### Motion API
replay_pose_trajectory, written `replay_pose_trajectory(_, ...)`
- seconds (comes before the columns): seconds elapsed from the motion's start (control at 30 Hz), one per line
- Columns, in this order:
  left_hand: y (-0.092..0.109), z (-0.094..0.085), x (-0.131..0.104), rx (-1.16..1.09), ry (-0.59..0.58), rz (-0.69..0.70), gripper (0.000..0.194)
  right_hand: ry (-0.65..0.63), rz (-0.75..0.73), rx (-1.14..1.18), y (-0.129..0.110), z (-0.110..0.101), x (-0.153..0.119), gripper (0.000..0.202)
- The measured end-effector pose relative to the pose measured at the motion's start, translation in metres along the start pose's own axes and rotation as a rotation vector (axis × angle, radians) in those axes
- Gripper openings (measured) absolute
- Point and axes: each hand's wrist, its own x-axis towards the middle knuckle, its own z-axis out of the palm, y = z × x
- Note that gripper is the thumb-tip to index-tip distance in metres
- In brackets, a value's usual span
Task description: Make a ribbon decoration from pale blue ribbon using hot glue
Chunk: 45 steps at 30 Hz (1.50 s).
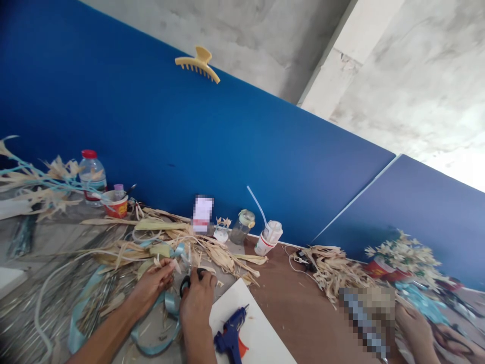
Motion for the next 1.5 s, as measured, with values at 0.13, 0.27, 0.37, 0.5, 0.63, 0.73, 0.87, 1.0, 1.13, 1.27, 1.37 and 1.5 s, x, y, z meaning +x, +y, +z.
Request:
replay_pose_trajectory(0.13,0.0,0.0,0.0,-0.002,-0.004,-0.006,0.037,0.043,-0.013,0.068,0.002,0.006,0.001,0.063)
replay_pose_trajectory(0.27,-0.001,0.001,0.0,-0.01,-0.004,-0.003,0.037,0.182,-0.004,0.22,0.007,0.006,0.005,0.049)
replay_pose_trajectory(0.37,-0.003,0.001,0.001,-0.007,-0.023,-0.002,0.039,0.191,-0.036,0.456,0.009,0.004,0.008,0.035)
replay_pose_trajectory(0.5,-0.003,0.002,0.0,-0.012,-0.053,-0.026,0.039,0.17,-0.197,0.628,0.005,0.0,0.006,0.04)
replay_pose_trajectory(0.63,0.001,0.005,-0.005,-0.014,-0.122,-0.034,0.039,0.209,-0.327,0.642,-0.001,-0.003,0.003,0.042)
replay_pose_trajectory(0.73,0.004,0.006,-0.009,-0.01,-0.135,-0.048,0.039,0.17,-0.364,0.657,-0.002,-0.007,0.003,0.042)
replay_pose_trajectory(0.87,0.004,0.006,-0.01,-0.04,-0.152,-0.086,0.039,0.185,-0.307,0.642,0.0,-0.014,0.005,0.042)
replay_pose_trajectory(1.0,0.004,0.005,-0.01,-0.05,-0.197,-0.108,0.037,0.143,-0.334,0.604,-0.001,-0.017,0.004,0.044)
replay_pose_trajectory(1.13,0.004,0.004,-0.012,-0.033,-0.221,-0.128,0.034,0.153,-0.4,0.6,-0.004,-0.017,0.002,0.04)
replay_pose_trajectory(1.27,0.003,0.004,-0.014,-0.029,-0.255,-0.154,0.026,0.198,-0.346,0.712,-0.005,-0.015,0.003,0.027)
replay_pose_trajectory(1.37,0.0,0.004,-0.011,-0.069,-0.239,-0.157,0.027,0.266,-0.167,0.868,-0.002,-0.013,0.008,0.015)
replay_pose_trajectory(1.5,-0.006,0.004,-0.005,-0.097,-0.144,-0.106,0.035,0.231,0.119,1.225,0.001,-0.011,0.016,0.015)
